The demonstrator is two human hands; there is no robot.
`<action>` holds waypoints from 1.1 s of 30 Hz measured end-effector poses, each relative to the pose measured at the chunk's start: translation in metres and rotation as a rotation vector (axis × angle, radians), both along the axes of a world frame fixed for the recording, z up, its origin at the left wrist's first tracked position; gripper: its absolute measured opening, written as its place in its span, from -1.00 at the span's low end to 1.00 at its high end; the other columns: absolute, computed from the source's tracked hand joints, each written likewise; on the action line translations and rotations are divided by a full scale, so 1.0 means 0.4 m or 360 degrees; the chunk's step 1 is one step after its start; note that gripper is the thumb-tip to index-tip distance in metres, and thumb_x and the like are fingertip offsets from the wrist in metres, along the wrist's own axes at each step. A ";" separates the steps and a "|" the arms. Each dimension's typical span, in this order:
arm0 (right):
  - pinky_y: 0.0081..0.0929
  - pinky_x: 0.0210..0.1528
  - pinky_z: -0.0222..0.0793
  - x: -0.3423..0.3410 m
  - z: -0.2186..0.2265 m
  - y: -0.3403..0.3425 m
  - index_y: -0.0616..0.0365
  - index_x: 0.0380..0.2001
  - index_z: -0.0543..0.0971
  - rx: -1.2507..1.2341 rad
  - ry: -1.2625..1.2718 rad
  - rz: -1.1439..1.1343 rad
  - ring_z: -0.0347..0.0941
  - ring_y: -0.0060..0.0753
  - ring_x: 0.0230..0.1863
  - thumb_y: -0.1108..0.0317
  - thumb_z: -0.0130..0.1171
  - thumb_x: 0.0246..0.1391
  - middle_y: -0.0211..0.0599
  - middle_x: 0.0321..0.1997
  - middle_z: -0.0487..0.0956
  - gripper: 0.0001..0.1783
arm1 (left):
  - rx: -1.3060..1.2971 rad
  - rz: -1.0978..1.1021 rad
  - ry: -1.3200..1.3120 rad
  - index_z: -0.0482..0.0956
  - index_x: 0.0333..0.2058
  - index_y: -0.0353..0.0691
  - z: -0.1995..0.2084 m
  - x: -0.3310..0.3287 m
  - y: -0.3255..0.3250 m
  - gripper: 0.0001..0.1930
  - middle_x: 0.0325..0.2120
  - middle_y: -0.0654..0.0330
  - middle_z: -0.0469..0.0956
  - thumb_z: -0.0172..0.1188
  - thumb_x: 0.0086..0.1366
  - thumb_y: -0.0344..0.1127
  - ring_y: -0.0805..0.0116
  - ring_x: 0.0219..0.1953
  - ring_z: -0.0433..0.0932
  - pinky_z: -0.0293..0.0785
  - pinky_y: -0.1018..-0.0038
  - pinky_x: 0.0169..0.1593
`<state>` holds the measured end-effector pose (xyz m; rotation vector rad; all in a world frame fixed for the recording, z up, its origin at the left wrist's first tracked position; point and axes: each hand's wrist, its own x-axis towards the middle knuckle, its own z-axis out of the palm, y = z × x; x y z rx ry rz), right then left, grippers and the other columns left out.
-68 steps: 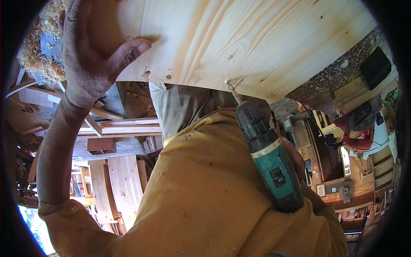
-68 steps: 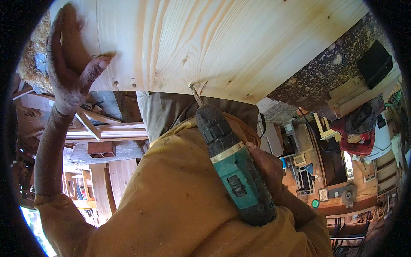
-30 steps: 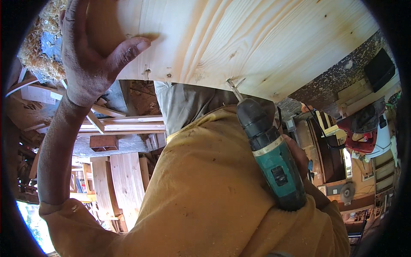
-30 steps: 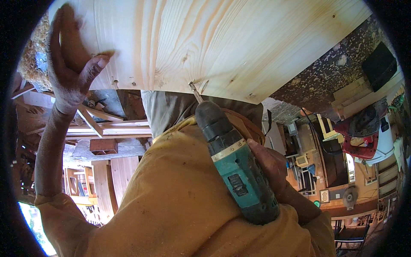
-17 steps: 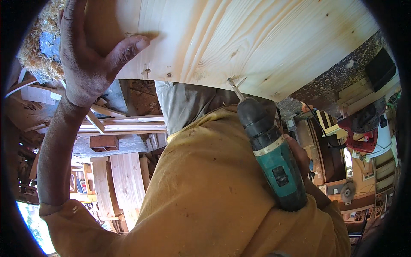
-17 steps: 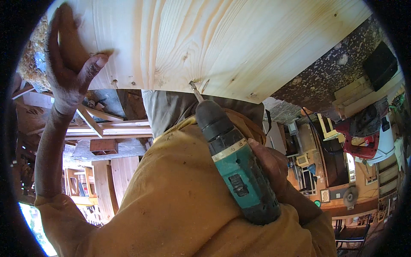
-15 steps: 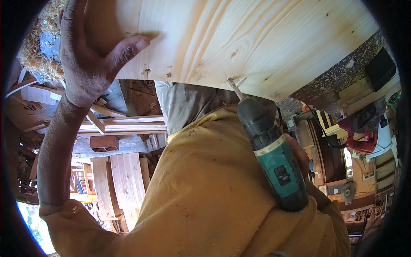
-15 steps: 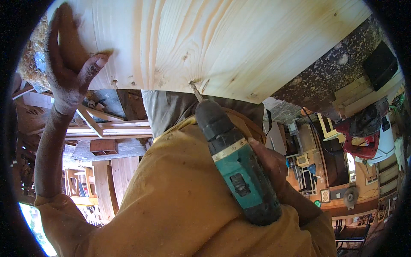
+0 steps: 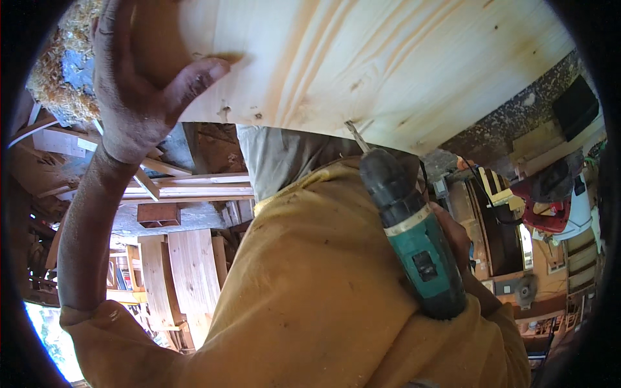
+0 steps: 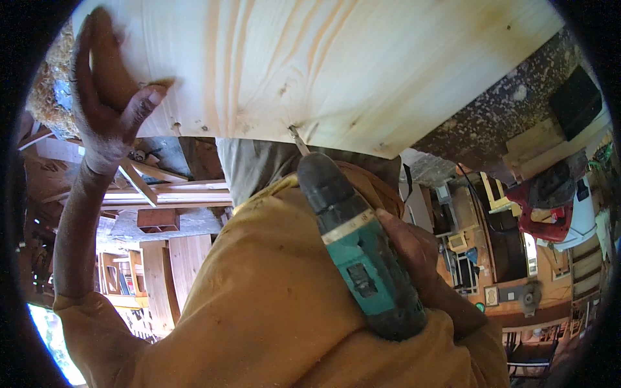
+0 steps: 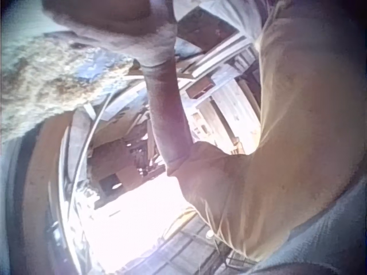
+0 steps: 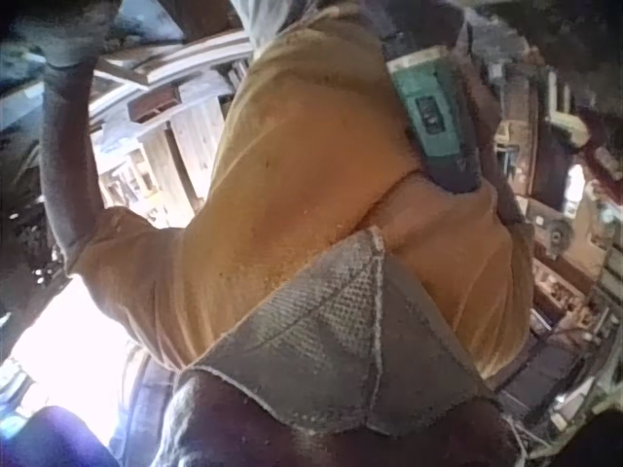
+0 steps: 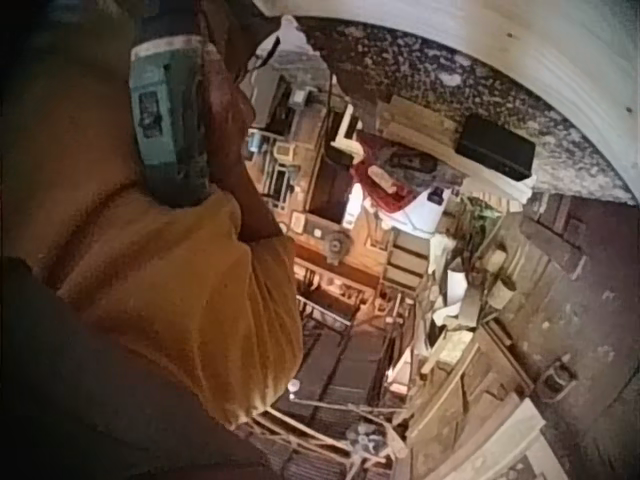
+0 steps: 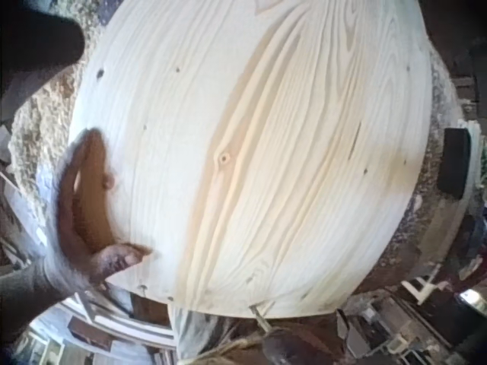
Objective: Applying glue and using a power drill to assemble wooden boards.
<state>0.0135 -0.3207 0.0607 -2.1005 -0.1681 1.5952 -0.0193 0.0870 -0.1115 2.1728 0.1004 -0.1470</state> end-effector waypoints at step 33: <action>-0.39 0.03 0.39 0.037 0.043 0.094 0.35 0.14 0.29 0.0202 -0.0179 -0.0174 0.46 -0.28 -0.03 0.25 0.37 -0.11 -0.06 0.06 0.46 -0.23 | -0.0213 0.0088 -0.0141 -0.03 0.26 -0.31 -0.054 0.012 -0.056 0.03 0.23 -0.10 0.09 0.46 -0.06 -0.15 0.07 0.24 0.18 0.22 0.20 0.24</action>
